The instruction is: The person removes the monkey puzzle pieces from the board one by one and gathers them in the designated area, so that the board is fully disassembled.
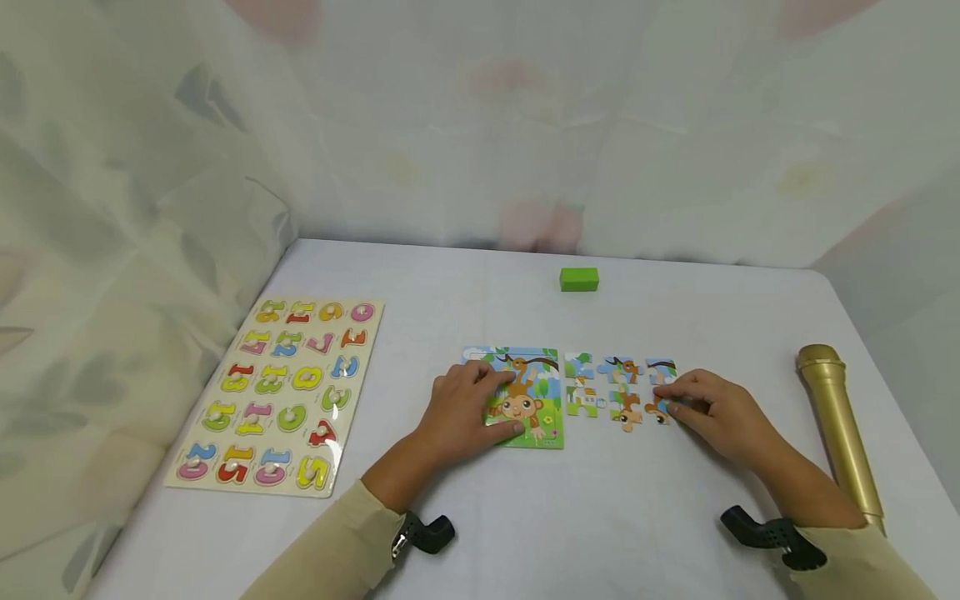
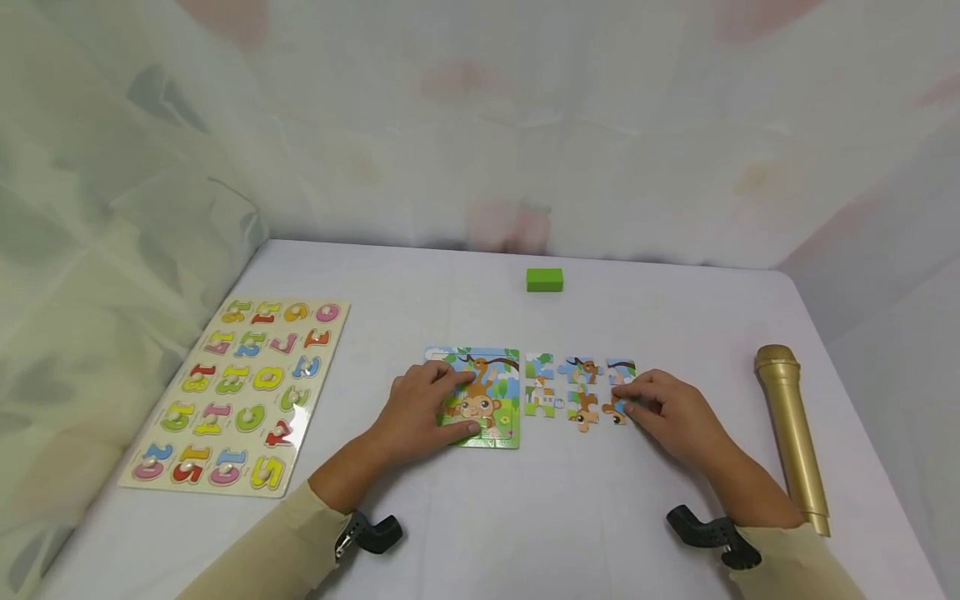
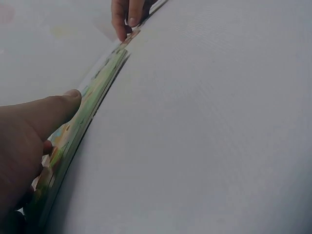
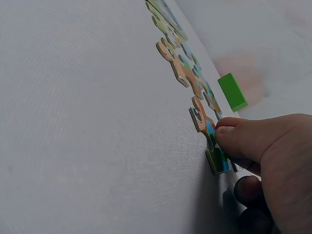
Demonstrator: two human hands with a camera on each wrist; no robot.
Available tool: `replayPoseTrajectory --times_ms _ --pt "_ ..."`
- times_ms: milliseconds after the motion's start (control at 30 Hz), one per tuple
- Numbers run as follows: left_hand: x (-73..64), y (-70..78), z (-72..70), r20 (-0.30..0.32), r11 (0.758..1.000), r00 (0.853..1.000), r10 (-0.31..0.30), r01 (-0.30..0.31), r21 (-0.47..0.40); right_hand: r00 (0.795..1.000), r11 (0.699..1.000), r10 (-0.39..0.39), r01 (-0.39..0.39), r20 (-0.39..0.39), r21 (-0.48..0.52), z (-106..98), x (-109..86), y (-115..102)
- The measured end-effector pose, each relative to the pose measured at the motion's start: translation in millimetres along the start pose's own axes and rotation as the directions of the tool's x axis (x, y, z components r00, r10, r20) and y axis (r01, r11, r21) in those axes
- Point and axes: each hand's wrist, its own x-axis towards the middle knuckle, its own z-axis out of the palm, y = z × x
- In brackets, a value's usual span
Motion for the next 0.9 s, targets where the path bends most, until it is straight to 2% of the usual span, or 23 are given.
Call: replayPoseTrajectory --times_ms 300,600,733,900 --pt "-0.8 -2.5 -11.8 0.032 0.997 0.999 0.022 -0.019 -0.075 0.999 0.998 -0.027 0.029 -0.037 0.062 -5.9 0.1 -2.9" --pt "-7.7 -1.5 -24.8 0.009 0.992 0.999 0.05 -0.048 -0.113 0.999 0.993 0.047 -0.048 0.016 0.106 -12.8 7.8 -13.6" --pt "-11.6 -6.5 -27.4 -0.016 0.992 0.999 0.035 -0.037 -0.12 0.998 0.989 0.044 -0.049 0.04 0.137 -10.9 14.6 -22.6" --pt "-18.0 -15.6 -29.7 -0.02 0.991 1.0 -0.01 0.007 -0.137 0.994 0.982 0.06 -0.075 0.091 0.172 -6.6 25.8 -34.9"
